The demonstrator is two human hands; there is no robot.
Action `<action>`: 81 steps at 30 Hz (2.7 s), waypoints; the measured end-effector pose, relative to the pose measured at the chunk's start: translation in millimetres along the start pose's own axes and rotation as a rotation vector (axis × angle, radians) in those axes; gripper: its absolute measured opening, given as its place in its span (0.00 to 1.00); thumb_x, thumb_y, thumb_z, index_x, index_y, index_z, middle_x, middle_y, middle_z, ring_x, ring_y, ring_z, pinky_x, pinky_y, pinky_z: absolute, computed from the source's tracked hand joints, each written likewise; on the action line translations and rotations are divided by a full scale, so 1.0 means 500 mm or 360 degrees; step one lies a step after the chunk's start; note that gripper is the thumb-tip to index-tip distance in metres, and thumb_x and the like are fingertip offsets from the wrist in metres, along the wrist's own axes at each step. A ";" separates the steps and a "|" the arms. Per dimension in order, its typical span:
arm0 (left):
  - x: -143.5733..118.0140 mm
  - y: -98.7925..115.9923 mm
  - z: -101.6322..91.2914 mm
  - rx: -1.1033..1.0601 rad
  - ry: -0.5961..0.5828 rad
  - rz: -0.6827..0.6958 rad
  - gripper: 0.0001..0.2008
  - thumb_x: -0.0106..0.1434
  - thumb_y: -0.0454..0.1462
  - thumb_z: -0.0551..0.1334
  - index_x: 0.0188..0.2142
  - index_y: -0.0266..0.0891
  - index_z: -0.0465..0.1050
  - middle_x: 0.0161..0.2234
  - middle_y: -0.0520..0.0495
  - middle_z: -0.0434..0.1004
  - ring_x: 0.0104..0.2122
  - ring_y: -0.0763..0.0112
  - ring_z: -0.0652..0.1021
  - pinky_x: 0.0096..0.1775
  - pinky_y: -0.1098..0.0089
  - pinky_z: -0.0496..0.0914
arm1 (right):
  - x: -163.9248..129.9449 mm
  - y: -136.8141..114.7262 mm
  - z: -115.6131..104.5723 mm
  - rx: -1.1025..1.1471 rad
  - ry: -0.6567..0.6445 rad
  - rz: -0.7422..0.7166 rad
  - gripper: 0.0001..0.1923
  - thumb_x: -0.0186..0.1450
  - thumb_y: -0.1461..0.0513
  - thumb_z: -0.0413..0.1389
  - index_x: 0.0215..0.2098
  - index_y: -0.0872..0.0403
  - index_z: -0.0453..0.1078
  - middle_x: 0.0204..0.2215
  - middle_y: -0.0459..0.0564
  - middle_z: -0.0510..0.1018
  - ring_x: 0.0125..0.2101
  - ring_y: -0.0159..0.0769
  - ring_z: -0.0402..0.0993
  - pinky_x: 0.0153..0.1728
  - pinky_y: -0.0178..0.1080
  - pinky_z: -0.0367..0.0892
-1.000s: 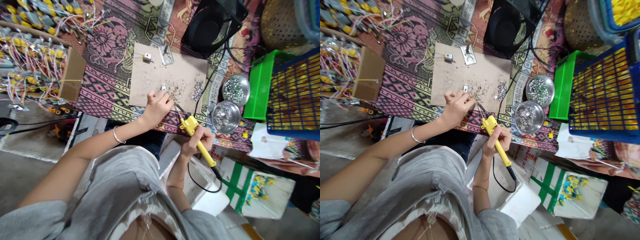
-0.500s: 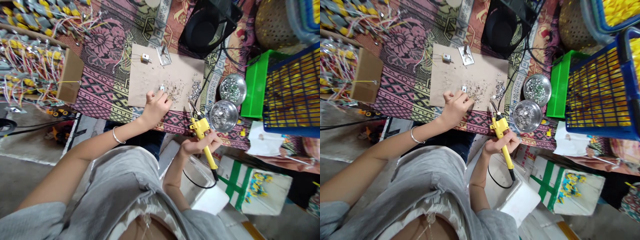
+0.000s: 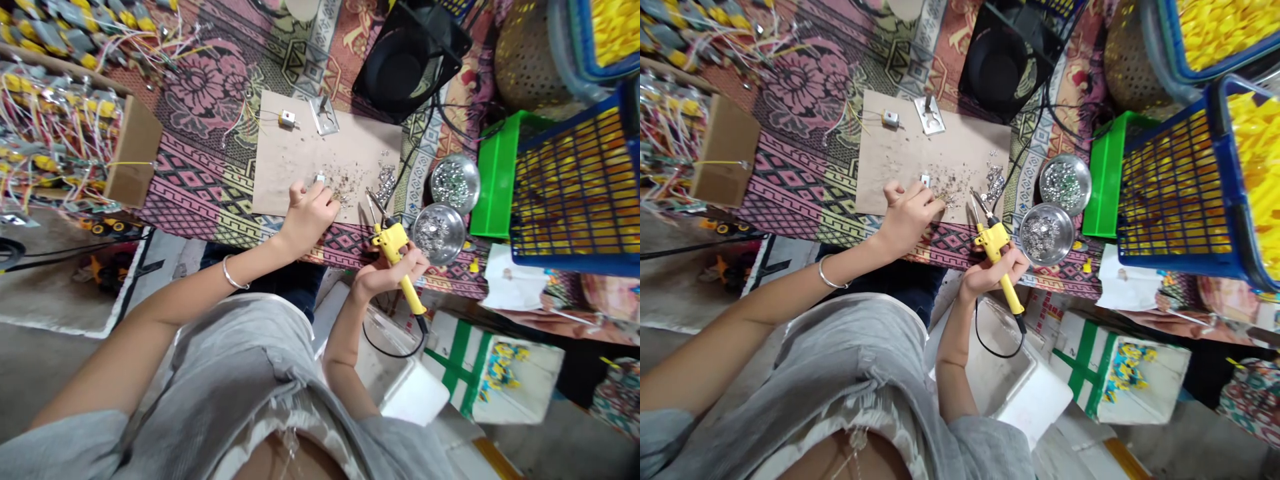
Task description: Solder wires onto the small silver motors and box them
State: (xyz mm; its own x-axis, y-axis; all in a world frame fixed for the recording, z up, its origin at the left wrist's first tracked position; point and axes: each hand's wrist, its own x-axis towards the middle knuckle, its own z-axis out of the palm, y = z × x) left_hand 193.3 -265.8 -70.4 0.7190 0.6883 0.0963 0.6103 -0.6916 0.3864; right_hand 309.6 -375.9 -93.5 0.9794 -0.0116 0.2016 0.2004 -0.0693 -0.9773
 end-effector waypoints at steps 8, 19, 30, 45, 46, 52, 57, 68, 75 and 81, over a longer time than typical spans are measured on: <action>0.004 -0.008 -0.010 -0.0040 -0.0022 0.0047 0.18 0.77 0.26 0.52 0.39 0.40 0.79 0.42 0.42 0.84 0.53 0.54 0.78 0.56 0.48 0.63 | -0.001 -0.007 0.005 0.0087 0.0033 0.0056 0.16 0.69 0.46 0.53 0.36 0.47 0.59 0.36 0.45 0.67 0.34 0.31 0.72 0.34 0.39 0.76; -0.052 -0.084 -0.035 -0.0181 0.0024 0.0333 0.19 0.79 0.30 0.55 0.63 0.44 0.75 0.50 0.41 0.87 0.57 0.50 0.79 0.56 0.46 0.59 | -0.004 -0.012 0.005 0.0209 -0.0022 0.0147 0.16 0.68 0.46 0.54 0.36 0.47 0.58 0.36 0.44 0.68 0.29 0.29 0.72 0.26 0.35 0.72; -0.013 -0.090 -0.091 -0.0420 0.0012 0.0245 0.08 0.77 0.39 0.64 0.49 0.50 0.83 0.49 0.47 0.85 0.54 0.54 0.77 0.58 0.48 0.55 | -0.007 -0.031 0.012 0.0254 0.0016 0.0126 0.15 0.68 0.47 0.55 0.36 0.47 0.58 0.34 0.43 0.65 0.29 0.29 0.71 0.25 0.35 0.73; 0.049 -0.015 -0.047 -0.0223 -0.0057 0.0137 0.06 0.74 0.34 0.65 0.41 0.43 0.83 0.50 0.42 0.80 0.59 0.46 0.72 0.60 0.40 0.56 | -0.006 -0.024 0.016 0.0127 0.0103 0.0086 0.15 0.69 0.45 0.49 0.37 0.46 0.56 0.34 0.44 0.62 0.27 0.30 0.68 0.22 0.36 0.70; 0.042 -0.014 -0.050 -0.0219 -0.0062 0.0131 0.05 0.73 0.34 0.66 0.42 0.43 0.83 0.51 0.42 0.80 0.59 0.45 0.72 0.60 0.41 0.56 | -0.006 -0.024 0.016 0.0126 0.0116 0.0078 0.15 0.69 0.46 0.50 0.37 0.46 0.57 0.34 0.45 0.62 0.28 0.30 0.68 0.22 0.36 0.71; -0.017 -0.008 -0.066 -0.0081 0.0023 -0.0127 0.13 0.72 0.37 0.68 0.55 0.40 0.78 0.56 0.35 0.77 0.58 0.41 0.72 0.57 0.45 0.59 | -0.006 -0.025 0.015 0.0203 0.0153 0.0112 0.15 0.67 0.46 0.52 0.36 0.47 0.57 0.35 0.45 0.63 0.29 0.31 0.69 0.25 0.37 0.71; -0.057 -0.032 -0.068 -0.0025 0.0098 -0.0258 0.08 0.77 0.37 0.60 0.45 0.41 0.79 0.51 0.38 0.81 0.56 0.42 0.73 0.57 0.44 0.57 | -0.007 -0.023 0.014 0.0151 0.0147 0.0115 0.16 0.68 0.45 0.51 0.36 0.46 0.57 0.35 0.44 0.62 0.29 0.30 0.68 0.25 0.38 0.71; -0.077 -0.085 -0.055 -0.0328 0.0237 -0.0376 0.10 0.80 0.38 0.57 0.53 0.46 0.76 0.48 0.46 0.86 0.53 0.55 0.79 0.56 0.53 0.55 | -0.008 -0.029 0.013 0.0098 0.0103 0.0044 0.18 0.69 0.42 0.48 0.37 0.46 0.56 0.34 0.45 0.60 0.30 0.32 0.70 0.24 0.37 0.71; -0.076 -0.093 -0.059 -0.0564 0.0264 -0.0435 0.12 0.79 0.39 0.57 0.54 0.48 0.80 0.45 0.49 0.88 0.51 0.58 0.80 0.53 0.55 0.58 | -0.009 -0.024 0.011 0.0161 0.0120 0.0076 0.16 0.68 0.45 0.51 0.36 0.47 0.58 0.35 0.45 0.62 0.30 0.31 0.70 0.24 0.37 0.72; -0.077 -0.094 -0.063 -0.0500 0.0236 -0.0320 0.11 0.79 0.45 0.61 0.48 0.50 0.84 0.43 0.47 0.89 0.48 0.56 0.80 0.55 0.48 0.59 | -0.004 -0.011 0.001 0.0183 0.0041 0.0088 0.16 0.70 0.45 0.52 0.37 0.48 0.60 0.35 0.44 0.65 0.29 0.29 0.71 0.26 0.37 0.73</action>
State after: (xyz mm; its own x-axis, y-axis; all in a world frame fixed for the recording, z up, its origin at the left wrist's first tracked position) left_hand 126.3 -252.9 -63.2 0.5258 0.8432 0.1123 0.5860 -0.4547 0.6707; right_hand 306.6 -375.1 -88.3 0.9883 -0.0380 0.1475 0.1492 0.0469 -0.9877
